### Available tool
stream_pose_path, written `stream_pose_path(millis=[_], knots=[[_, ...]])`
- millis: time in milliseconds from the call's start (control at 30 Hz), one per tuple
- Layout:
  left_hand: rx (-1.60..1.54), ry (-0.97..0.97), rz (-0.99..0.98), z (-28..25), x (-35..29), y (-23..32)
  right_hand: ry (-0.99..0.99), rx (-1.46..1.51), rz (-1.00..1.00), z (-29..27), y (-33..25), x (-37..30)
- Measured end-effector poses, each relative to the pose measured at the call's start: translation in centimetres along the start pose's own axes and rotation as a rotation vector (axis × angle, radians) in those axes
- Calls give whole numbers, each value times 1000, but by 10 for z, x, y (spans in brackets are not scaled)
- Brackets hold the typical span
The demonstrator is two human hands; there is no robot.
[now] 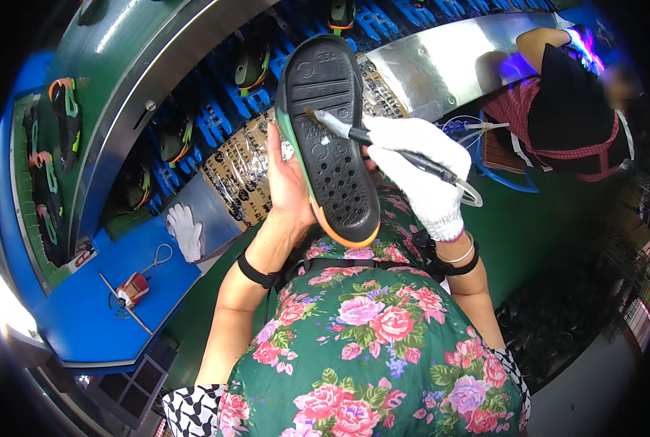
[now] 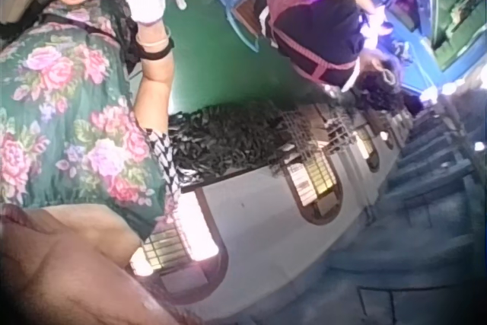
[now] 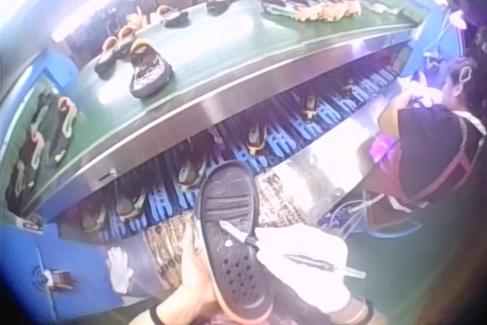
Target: The recorder uses a brush to apply a liquid adhesive or primer to the soles and edges of various shoe components on a production line.
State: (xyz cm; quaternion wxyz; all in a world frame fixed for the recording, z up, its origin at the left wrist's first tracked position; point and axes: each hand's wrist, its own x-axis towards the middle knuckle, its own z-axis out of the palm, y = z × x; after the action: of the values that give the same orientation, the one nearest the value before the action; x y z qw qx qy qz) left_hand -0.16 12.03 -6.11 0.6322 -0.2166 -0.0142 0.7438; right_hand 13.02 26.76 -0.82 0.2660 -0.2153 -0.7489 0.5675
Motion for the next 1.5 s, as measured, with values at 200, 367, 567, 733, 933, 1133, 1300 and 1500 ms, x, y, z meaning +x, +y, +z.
stream_pose_path(millis=[200,367,567,733,933,1133,1300,1500], knots=[[341,245,214,3,13,-12,-55,-41,-189,-2,-4,11],[382,220,258,11,19,-17,-20,-106,-275,-3,-4,18],[546,356,320,21,22,-23,29,-116,-172,-2,7,17],[584,377,307,28,21,-29,45,69,126,-1,15,9],[657,426,304,26,19,-37,36,53,117,-8,24,2],[690,423,308,25,17,-42,60,105,109,-10,27,-3],[170,-23,93,-4,9,-20,45,38,-1,-16,10,-4],[48,-83,125,-32,13,-23,-64,-95,-224,-21,-3,-3]])
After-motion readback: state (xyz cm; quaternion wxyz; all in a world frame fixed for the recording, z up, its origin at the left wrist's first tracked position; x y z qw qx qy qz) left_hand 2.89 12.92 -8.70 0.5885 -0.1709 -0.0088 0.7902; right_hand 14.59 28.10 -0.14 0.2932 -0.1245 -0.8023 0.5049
